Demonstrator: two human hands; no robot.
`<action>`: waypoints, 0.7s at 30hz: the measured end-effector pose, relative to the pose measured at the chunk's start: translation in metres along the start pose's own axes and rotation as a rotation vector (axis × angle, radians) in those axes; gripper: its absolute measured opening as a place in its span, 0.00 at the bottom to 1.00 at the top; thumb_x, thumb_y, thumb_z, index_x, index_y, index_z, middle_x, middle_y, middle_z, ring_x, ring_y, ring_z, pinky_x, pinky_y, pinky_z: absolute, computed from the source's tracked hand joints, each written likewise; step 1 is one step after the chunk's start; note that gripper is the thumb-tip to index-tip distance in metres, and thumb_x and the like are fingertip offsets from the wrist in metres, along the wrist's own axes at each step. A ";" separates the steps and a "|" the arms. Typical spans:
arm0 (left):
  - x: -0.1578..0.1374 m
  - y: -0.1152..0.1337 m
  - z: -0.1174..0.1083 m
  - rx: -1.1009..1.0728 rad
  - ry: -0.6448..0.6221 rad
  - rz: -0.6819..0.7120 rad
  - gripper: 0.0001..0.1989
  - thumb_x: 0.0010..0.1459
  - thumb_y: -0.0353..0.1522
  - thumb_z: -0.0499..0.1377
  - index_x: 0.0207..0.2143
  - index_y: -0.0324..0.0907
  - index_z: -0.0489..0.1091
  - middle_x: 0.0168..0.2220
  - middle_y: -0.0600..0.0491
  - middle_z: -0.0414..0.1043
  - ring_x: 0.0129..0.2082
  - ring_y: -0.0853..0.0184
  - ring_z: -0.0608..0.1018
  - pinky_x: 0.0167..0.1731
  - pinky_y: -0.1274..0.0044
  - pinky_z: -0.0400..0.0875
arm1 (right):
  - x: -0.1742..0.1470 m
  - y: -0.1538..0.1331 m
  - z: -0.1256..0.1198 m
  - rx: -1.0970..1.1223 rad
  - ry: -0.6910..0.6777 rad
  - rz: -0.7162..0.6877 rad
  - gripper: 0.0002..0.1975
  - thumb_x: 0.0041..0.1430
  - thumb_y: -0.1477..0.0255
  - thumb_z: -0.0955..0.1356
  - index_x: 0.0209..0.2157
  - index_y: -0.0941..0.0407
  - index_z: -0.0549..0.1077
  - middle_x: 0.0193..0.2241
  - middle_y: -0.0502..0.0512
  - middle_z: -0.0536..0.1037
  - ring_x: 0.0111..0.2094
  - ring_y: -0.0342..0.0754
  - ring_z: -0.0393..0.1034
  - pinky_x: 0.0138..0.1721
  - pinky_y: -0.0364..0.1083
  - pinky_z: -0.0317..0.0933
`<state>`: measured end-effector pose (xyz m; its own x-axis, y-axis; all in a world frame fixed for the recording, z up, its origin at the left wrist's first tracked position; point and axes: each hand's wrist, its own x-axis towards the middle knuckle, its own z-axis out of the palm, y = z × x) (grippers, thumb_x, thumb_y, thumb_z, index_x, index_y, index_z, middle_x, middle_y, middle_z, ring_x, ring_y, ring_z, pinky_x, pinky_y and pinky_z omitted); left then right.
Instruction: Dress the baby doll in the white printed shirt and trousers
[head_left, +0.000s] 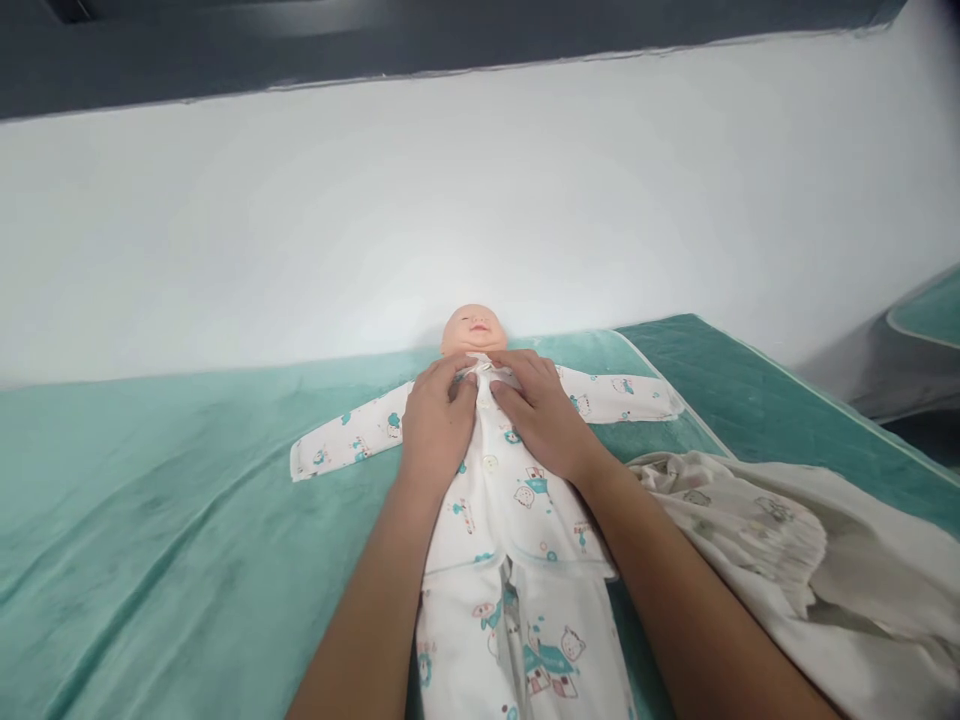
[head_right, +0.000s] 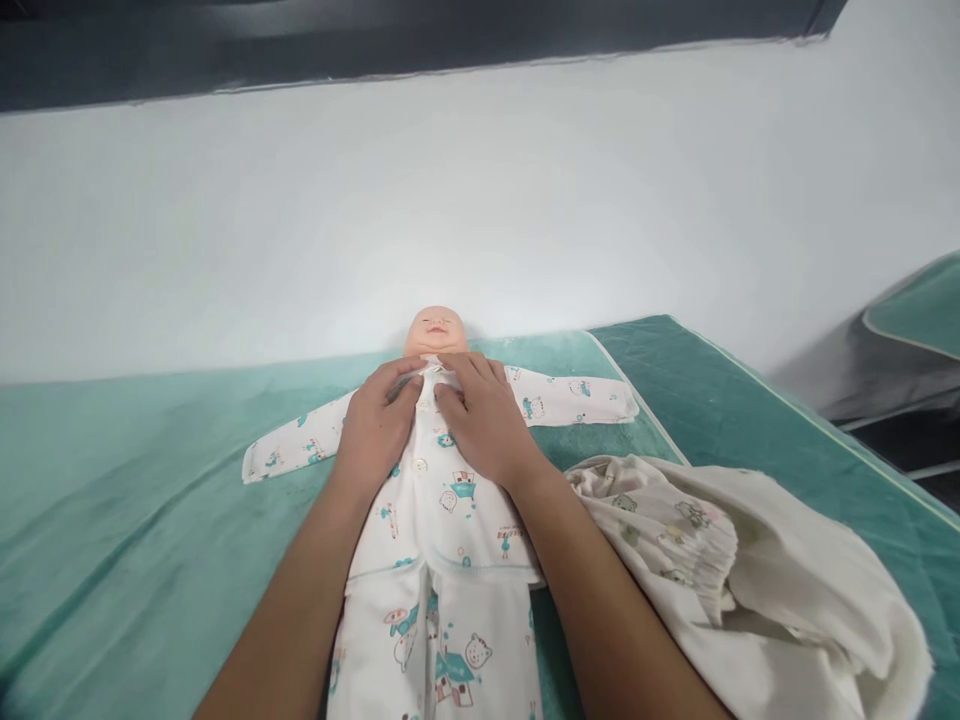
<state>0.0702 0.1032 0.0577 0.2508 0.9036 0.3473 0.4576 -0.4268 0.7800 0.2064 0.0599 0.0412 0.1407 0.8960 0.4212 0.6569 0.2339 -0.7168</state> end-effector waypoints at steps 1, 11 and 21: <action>-0.001 0.000 0.000 -0.005 0.004 0.000 0.15 0.62 0.31 0.52 0.46 0.49 0.75 0.51 0.56 0.75 0.55 0.62 0.73 0.57 0.67 0.67 | 0.000 0.000 0.000 0.002 -0.003 0.001 0.19 0.63 0.69 0.59 0.54 0.51 0.68 0.53 0.55 0.70 0.56 0.55 0.58 0.58 0.56 0.54; -0.002 -0.002 -0.001 -0.026 0.012 0.029 0.15 0.63 0.30 0.51 0.42 0.49 0.77 0.51 0.56 0.75 0.55 0.63 0.73 0.58 0.69 0.67 | -0.001 -0.004 -0.001 0.035 -0.002 0.034 0.16 0.62 0.68 0.60 0.50 0.51 0.70 0.51 0.53 0.71 0.54 0.56 0.58 0.57 0.57 0.54; -0.012 -0.004 -0.005 0.014 -0.038 0.097 0.21 0.64 0.27 0.46 0.50 0.48 0.74 0.56 0.53 0.70 0.58 0.65 0.70 0.60 0.69 0.62 | -0.004 -0.007 -0.002 0.103 0.016 0.069 0.13 0.60 0.66 0.63 0.47 0.50 0.70 0.48 0.53 0.71 0.53 0.56 0.56 0.53 0.55 0.59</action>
<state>0.0608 0.0939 0.0530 0.3267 0.8561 0.4005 0.4416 -0.5129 0.7361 0.2028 0.0533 0.0458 0.1956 0.9052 0.3774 0.5654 0.2103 -0.7976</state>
